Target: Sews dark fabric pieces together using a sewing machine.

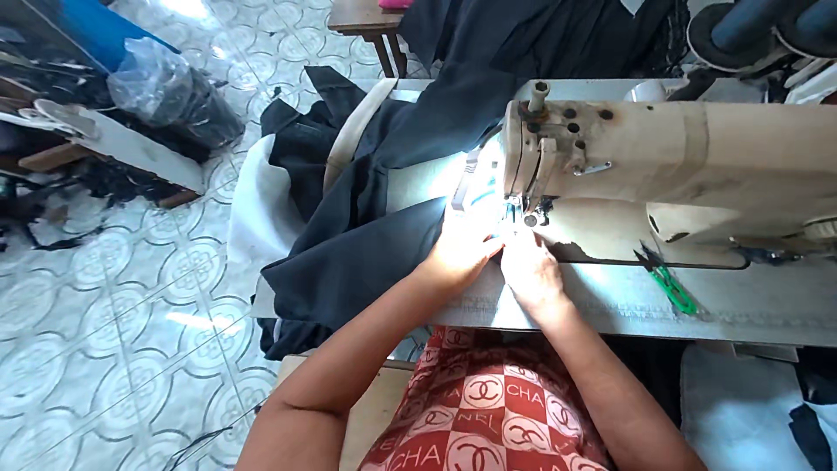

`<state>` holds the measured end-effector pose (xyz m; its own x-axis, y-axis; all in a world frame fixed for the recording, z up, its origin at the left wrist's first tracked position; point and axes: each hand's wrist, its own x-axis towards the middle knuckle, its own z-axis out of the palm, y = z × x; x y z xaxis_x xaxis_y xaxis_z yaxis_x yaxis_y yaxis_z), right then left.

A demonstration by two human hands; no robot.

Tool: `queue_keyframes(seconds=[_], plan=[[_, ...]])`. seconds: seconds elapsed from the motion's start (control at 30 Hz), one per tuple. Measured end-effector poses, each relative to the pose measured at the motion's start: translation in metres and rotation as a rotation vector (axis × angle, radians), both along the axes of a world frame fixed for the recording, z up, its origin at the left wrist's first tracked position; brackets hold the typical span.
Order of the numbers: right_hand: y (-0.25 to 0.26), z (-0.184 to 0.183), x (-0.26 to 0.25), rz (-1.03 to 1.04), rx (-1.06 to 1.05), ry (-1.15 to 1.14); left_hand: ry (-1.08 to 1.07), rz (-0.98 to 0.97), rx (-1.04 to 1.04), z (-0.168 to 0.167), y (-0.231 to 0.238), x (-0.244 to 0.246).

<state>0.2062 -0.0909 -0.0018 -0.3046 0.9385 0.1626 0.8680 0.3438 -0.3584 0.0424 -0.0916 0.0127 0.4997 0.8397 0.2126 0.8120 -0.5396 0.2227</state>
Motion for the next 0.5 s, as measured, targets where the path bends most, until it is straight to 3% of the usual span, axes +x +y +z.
queue_keyframes(seconds=[0.2,0.37,0.5], plan=[[0.004,-0.009,0.008,0.019,0.062,0.109,0.032,0.045,0.027,-0.001,-0.007,-0.005],[-0.012,-0.006,0.013,-0.189,-0.169,0.091,0.171,0.572,0.022,0.022,-0.079,-0.040],[0.004,0.011,0.012,-0.157,-0.340,0.129,0.207,0.929,-0.104,0.031,-0.129,-0.093]])
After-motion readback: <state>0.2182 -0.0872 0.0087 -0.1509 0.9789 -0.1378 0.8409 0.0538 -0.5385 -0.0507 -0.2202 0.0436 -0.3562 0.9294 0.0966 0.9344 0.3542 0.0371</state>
